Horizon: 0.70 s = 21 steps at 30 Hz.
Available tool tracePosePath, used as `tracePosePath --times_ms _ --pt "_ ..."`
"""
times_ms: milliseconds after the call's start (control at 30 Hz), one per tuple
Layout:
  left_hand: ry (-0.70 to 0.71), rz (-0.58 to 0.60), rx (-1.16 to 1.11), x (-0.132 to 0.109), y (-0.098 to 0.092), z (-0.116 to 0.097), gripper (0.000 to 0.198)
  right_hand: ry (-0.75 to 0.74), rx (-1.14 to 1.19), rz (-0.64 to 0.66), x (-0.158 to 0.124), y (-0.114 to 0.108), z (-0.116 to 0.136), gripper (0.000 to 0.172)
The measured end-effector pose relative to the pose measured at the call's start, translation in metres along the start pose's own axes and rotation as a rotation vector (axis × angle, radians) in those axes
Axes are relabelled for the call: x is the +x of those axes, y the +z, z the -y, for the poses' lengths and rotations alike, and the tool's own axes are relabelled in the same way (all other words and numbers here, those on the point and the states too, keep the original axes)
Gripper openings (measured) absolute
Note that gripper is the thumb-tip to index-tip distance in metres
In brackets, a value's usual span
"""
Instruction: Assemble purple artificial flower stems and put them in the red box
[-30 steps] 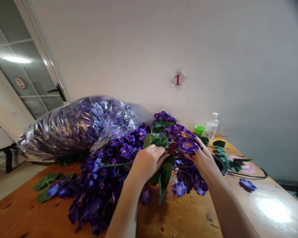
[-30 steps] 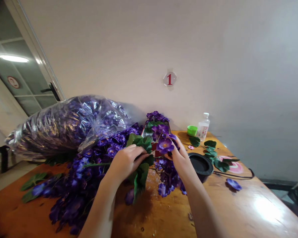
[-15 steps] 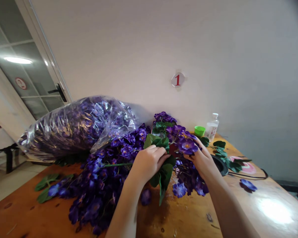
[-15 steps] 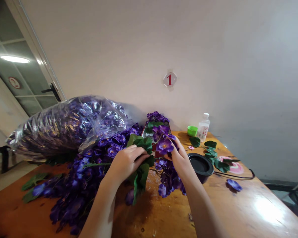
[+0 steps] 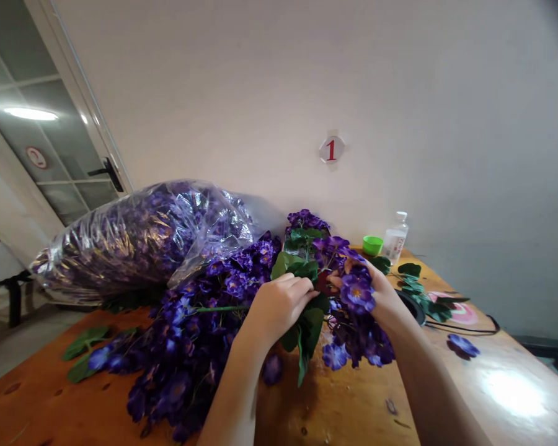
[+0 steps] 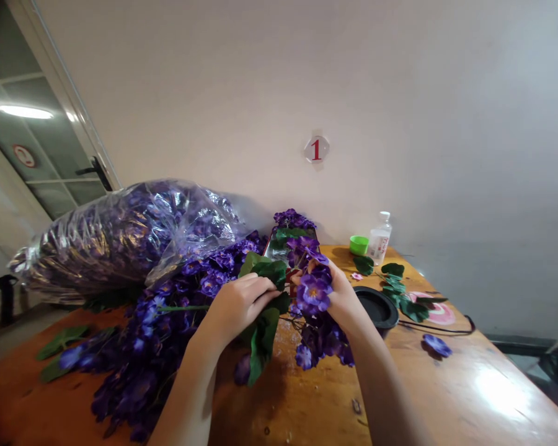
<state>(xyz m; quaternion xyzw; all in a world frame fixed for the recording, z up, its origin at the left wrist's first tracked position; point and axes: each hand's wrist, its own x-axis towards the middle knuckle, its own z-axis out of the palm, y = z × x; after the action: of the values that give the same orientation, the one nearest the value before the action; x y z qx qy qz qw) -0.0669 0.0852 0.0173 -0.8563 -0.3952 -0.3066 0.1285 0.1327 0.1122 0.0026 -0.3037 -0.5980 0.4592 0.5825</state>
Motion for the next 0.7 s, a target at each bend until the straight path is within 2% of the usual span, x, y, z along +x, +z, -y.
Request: tracePosePath --times_ms 267,467,633,700 --pt "0.068 0.028 0.179 0.001 0.005 -0.005 0.019 -0.097 -0.048 0.063 -0.003 0.003 0.003 0.036" --pt "0.113 0.021 0.181 0.001 0.008 -0.002 0.021 -0.103 -0.089 0.055 -0.003 0.005 -0.005 0.035" --pt "0.01 0.054 0.109 0.004 0.013 -0.002 0.022 -0.151 -0.226 0.062 -0.002 0.002 -0.001 0.029" --pt "-0.075 0.037 0.007 0.002 0.011 -0.001 0.021 -0.166 -0.291 0.068 -0.005 -0.004 0.012 0.035"
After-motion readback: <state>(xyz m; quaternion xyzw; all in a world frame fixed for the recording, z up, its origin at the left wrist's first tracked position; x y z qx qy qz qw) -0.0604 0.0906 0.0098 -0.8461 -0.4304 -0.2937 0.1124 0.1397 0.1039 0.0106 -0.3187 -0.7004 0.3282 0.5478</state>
